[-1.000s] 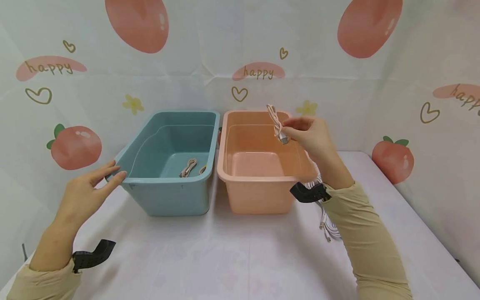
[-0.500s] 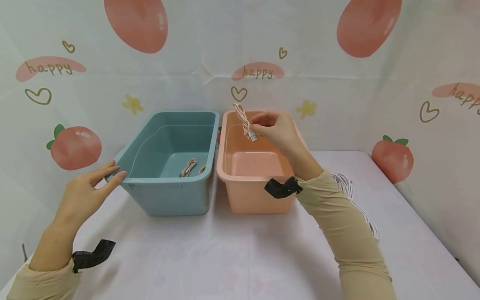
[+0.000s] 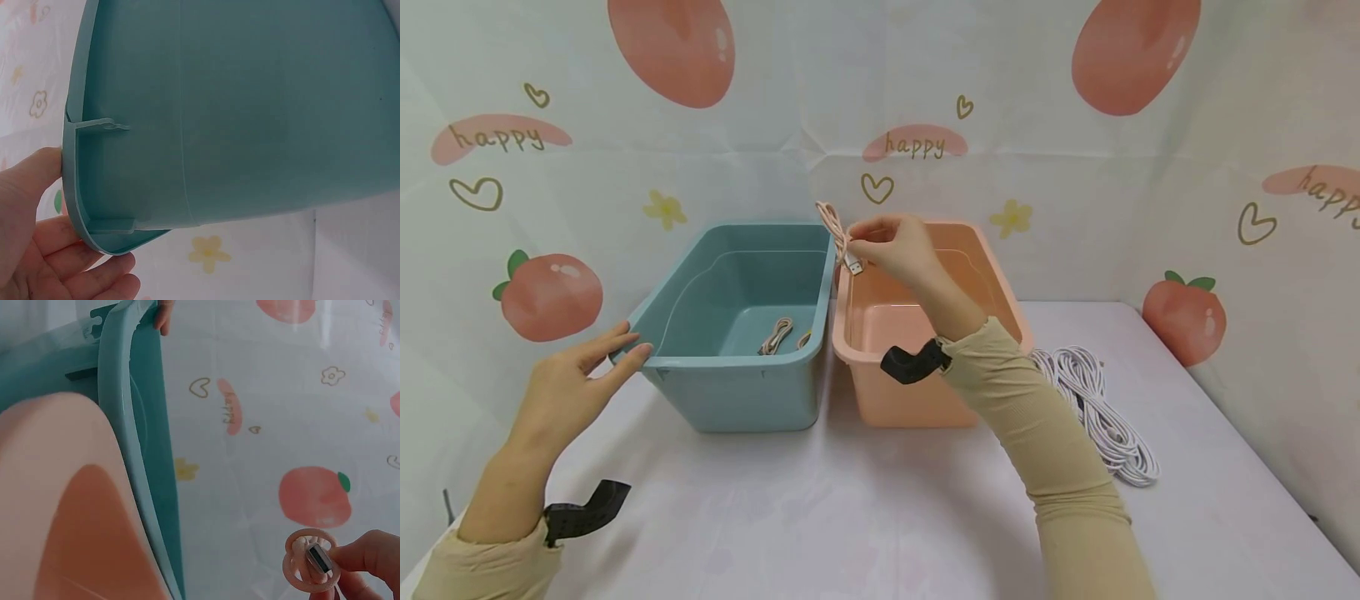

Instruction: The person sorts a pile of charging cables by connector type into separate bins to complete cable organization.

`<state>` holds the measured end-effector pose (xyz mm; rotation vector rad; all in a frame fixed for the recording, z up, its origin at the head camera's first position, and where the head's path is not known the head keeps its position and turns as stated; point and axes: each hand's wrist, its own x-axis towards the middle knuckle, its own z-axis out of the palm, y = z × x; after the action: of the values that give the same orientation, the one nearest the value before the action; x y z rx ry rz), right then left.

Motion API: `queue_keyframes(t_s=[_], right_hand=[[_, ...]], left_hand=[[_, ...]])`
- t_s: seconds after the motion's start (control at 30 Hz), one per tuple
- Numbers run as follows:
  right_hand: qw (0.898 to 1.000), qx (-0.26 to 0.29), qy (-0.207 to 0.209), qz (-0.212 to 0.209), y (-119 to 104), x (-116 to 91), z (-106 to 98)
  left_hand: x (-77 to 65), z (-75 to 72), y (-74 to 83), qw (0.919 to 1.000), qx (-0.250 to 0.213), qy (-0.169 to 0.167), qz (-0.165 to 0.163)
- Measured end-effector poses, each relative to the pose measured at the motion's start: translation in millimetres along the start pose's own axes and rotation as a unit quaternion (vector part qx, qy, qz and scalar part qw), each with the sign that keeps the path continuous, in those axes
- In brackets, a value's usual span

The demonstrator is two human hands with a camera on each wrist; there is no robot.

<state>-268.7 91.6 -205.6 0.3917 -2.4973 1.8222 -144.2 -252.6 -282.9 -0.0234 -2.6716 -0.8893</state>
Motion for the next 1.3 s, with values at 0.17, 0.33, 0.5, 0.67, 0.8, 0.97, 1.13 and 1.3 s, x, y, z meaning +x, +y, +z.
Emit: queue_keyframes(t_s=[0.17,0.33,0.5,0.67,0.8,0.97,1.13,1.3], right_hand=[[1.0,-0.004,-0.012,0.01,-4.4,8.5,15.4],[0.999,0.0,-0.026,0.023,-7.7,18.1,30.4],[0.999,-0.003,-0.042,0.033,-10.4,26.0,44.0],[0.998,0.017,-0.048,0.039,-13.8,30.8,58.6],[0.996,0.054,-0.05,0.042,-15.5,34.2,69.6],[0.995,0.073,-0.048,0.05,-16.1,38.4,81.1],[0.994,0.082,-0.049,0.06,-17.0,40.7,92.9],[0.991,0.092,-0.054,0.075,-18.6,42.2,107.0]], left_hand=[[0.0,0.4,0.0,1.0,-0.001,0.002,0.001],[0.3,1.0,-0.9,1.0,-0.003,-0.002,-0.005],[0.5,1.1,-1.2,1.0,-0.002,-0.003,-0.006],[0.6,0.9,-0.8,1.0,0.002,-0.003,-0.005],[0.7,0.7,-0.1,1.0,0.005,-0.001,-0.004],[0.9,1.2,-0.2,1.0,0.005,0.001,-0.002],[0.7,0.9,-1.0,1.0,0.002,0.0,-0.002],[0.6,1.2,-2.1,1.0,0.0,0.003,0.001]])
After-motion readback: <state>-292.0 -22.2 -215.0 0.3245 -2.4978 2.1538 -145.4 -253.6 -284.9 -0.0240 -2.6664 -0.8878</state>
